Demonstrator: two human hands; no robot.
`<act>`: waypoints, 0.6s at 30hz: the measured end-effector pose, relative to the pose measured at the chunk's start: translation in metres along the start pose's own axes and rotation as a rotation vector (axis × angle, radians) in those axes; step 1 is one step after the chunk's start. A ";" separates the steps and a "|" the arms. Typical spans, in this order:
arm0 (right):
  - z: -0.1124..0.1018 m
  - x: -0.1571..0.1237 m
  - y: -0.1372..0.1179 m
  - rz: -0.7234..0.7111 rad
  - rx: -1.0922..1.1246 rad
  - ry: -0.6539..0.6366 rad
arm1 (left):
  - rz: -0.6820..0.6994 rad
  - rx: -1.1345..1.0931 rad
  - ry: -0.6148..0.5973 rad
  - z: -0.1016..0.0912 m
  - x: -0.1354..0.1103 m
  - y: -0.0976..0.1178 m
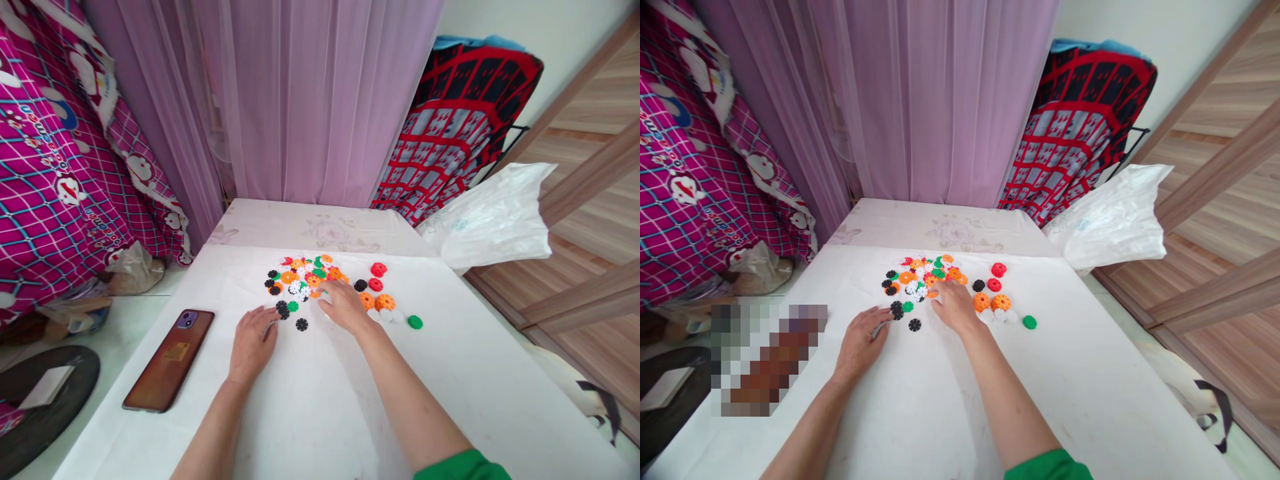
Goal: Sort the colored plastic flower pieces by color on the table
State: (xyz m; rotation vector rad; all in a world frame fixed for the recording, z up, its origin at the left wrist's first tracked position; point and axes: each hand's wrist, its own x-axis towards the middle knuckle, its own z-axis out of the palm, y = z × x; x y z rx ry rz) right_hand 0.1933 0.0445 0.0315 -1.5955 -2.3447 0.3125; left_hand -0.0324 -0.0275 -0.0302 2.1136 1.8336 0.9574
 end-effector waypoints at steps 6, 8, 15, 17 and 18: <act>0.016 0.031 -0.018 0.083 -0.105 -0.007 | -0.002 0.004 -0.017 0.000 0.000 0.000; 0.020 0.035 -0.020 0.092 -0.123 -0.018 | 0.004 0.003 -0.012 -0.001 0.000 0.000; 0.020 0.040 -0.015 0.221 0.062 -0.006 | 0.001 0.010 -0.015 -0.001 0.000 0.000; 0.014 0.035 -0.004 0.284 0.192 0.026 | -0.002 0.011 -0.016 0.000 0.000 0.000; 0.010 0.031 0.002 0.307 0.263 0.044 | -0.003 0.010 -0.016 0.000 0.000 0.000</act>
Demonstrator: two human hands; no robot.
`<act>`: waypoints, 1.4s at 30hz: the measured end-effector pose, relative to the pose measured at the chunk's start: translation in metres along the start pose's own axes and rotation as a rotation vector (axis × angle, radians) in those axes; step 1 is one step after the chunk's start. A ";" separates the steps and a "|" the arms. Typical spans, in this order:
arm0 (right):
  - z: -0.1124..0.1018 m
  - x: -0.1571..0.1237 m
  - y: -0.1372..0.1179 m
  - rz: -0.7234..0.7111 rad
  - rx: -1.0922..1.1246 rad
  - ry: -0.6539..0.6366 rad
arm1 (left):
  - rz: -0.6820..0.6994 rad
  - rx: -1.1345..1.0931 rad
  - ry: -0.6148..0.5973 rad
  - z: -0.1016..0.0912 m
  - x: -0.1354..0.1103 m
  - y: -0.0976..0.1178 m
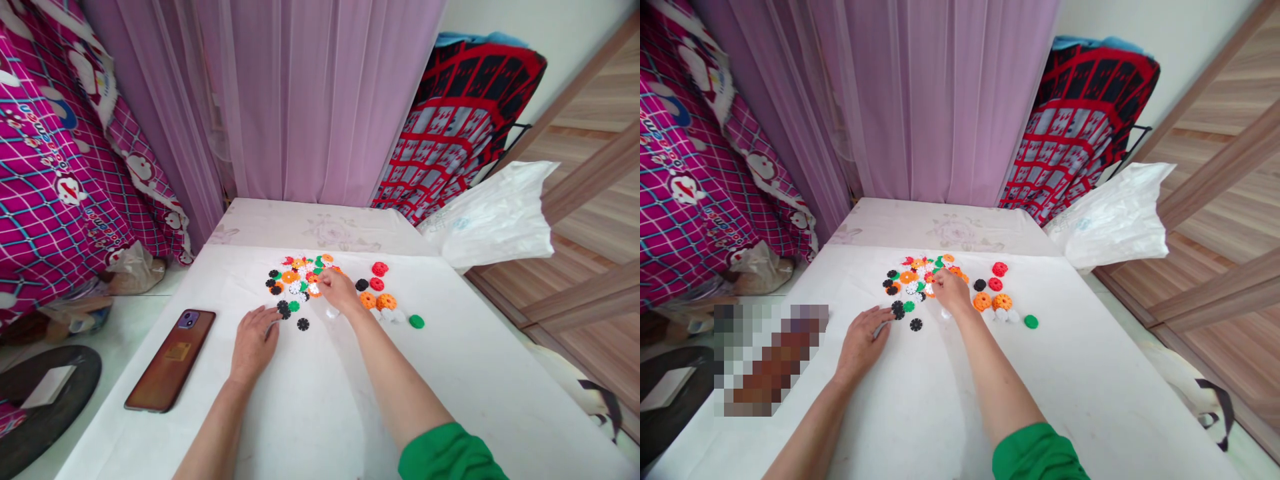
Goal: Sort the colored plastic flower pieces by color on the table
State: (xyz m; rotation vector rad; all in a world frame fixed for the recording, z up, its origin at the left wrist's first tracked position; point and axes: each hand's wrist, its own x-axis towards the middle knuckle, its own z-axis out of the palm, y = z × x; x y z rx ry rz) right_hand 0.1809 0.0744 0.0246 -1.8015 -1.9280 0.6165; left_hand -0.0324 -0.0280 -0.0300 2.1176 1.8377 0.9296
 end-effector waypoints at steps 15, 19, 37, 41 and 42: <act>-0.010 -0.040 0.050 0.175 0.282 -0.014 | 0.048 0.001 0.011 0.000 0.002 -0.003; -0.011 -0.041 0.047 0.180 0.158 -0.035 | 0.046 0.005 0.004 0.000 0.002 -0.003; 0.025 -0.033 -0.023 -0.175 -0.247 -0.062 | 0.029 0.010 0.002 0.001 0.001 -0.003; 0.032 -0.025 -0.032 -0.240 -0.320 -0.115 | 0.024 0.007 0.007 0.001 0.001 -0.003; 0.032 -0.024 -0.034 -0.231 -0.332 -0.118 | 0.024 0.005 0.006 0.002 0.001 -0.003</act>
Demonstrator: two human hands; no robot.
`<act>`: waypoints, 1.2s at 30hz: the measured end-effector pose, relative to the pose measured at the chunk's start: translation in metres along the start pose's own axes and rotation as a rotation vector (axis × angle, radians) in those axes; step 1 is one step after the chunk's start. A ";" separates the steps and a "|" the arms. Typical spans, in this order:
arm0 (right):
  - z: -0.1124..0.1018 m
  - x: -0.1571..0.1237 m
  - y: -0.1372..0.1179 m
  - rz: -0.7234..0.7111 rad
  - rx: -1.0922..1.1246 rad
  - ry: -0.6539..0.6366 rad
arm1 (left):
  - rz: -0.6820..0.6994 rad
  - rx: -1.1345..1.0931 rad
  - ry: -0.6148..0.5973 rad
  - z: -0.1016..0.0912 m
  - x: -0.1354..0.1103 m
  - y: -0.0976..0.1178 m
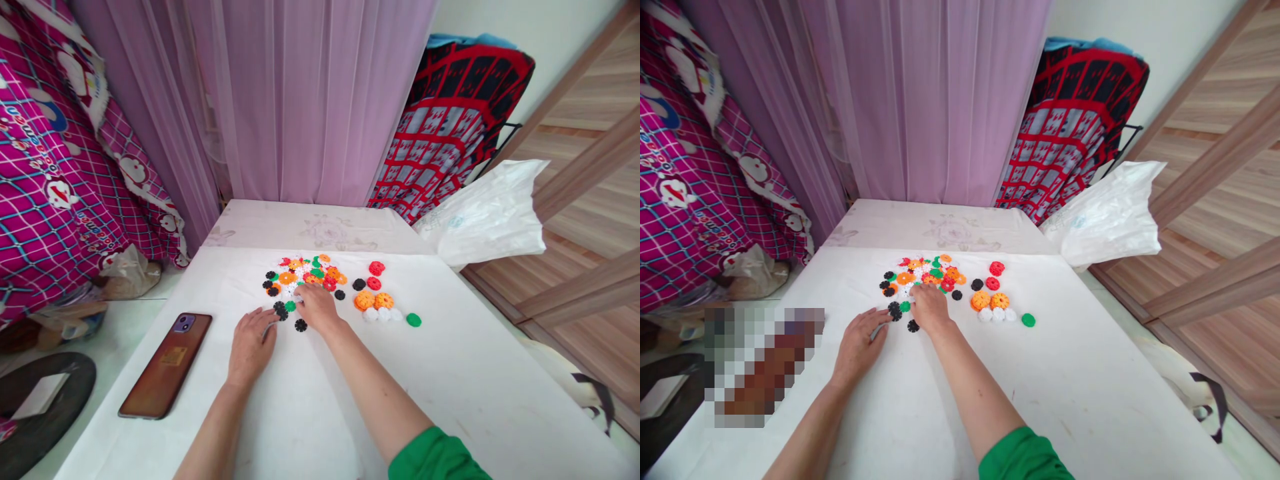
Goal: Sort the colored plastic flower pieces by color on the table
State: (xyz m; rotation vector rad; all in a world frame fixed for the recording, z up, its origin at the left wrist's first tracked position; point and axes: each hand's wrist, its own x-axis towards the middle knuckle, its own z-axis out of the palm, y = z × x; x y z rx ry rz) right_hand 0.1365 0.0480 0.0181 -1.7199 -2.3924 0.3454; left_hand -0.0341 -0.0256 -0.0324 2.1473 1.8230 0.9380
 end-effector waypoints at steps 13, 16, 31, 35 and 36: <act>-0.022 -0.034 0.047 0.203 0.237 0.169 | -0.005 -0.002 -0.012 -0.002 0.000 0.003; -0.028 -0.050 0.066 0.240 0.248 0.205 | -0.005 0.000 -0.007 -0.002 0.000 0.003; -0.030 -0.064 0.051 0.207 0.063 0.116 | -0.003 -0.014 0.009 -0.001 0.000 0.002; -0.025 -0.084 0.025 0.248 0.075 -0.002 | -0.005 -0.014 0.008 -0.002 0.000 0.002; -0.020 -0.088 0.017 0.258 0.074 -0.064 | -0.004 -0.013 0.007 -0.003 0.000 0.002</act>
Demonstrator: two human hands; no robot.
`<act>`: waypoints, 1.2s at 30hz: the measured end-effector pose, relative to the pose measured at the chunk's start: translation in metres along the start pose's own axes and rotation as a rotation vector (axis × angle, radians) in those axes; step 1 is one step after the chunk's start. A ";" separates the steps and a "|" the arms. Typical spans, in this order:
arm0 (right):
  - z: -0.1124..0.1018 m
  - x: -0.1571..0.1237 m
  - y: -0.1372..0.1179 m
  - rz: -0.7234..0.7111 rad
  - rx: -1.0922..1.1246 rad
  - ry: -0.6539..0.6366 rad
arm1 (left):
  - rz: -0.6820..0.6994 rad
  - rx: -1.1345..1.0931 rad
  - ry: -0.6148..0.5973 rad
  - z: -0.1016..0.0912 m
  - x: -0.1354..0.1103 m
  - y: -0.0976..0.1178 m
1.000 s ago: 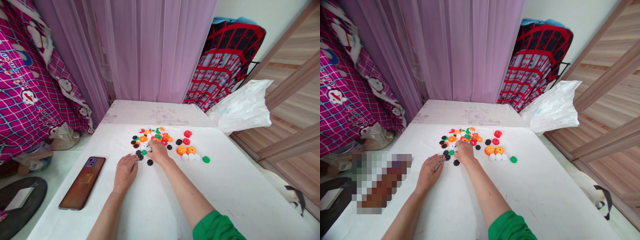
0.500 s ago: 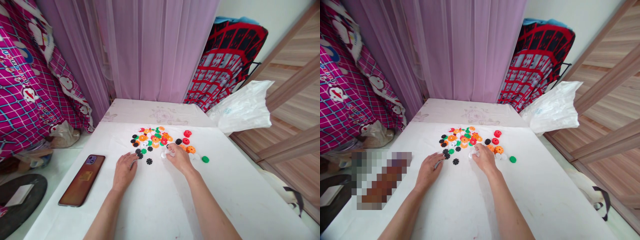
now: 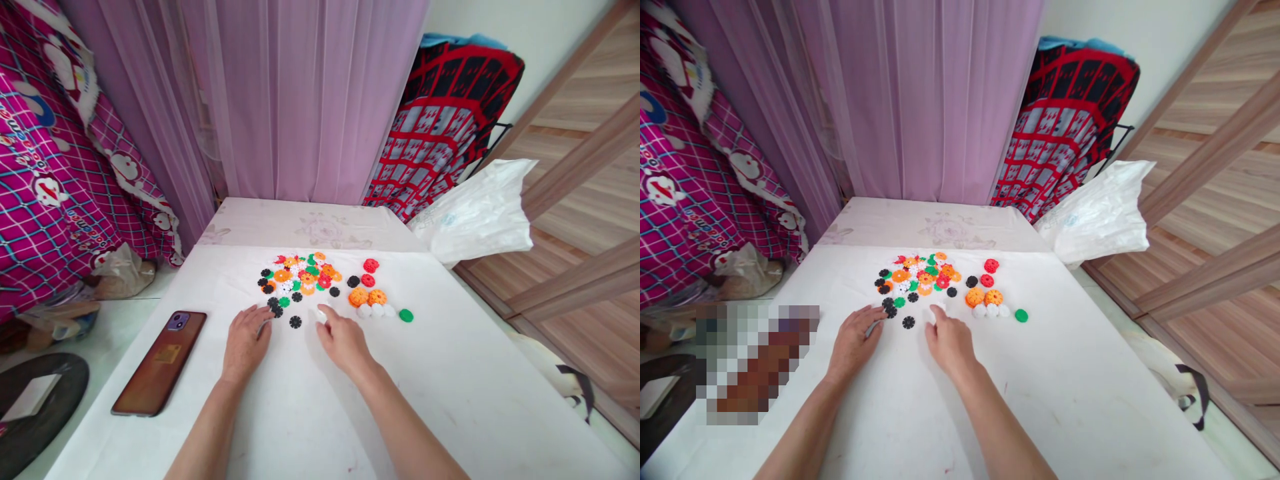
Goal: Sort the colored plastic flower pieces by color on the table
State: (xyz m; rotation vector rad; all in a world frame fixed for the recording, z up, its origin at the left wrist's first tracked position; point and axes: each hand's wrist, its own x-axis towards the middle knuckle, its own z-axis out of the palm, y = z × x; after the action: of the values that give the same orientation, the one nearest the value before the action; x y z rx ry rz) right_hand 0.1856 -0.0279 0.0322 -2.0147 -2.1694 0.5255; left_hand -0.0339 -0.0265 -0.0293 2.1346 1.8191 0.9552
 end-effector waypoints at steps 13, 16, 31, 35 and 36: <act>0.010 0.010 -0.026 0.153 -0.131 -0.168 | 0.021 0.017 -0.017 0.002 0.001 -0.005; 0.011 0.007 -0.020 0.181 -0.125 -0.148 | 0.025 0.014 -0.015 0.001 0.002 -0.006; 0.003 0.008 0.011 0.290 -0.124 -0.089 | 0.044 0.019 -0.011 0.002 0.002 -0.010; -0.001 0.008 0.016 0.310 -0.122 -0.095 | 0.041 0.020 -0.003 0.002 0.002 -0.010; -0.002 0.008 0.017 0.311 -0.125 -0.094 | 0.039 0.018 -0.001 0.002 0.002 -0.010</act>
State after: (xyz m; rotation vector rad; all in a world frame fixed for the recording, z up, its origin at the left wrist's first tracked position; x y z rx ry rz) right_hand 0.2019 -0.0194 0.0270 -2.4632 -1.9923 0.5421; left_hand -0.0408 -0.0218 -0.0359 2.1890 1.7987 0.9488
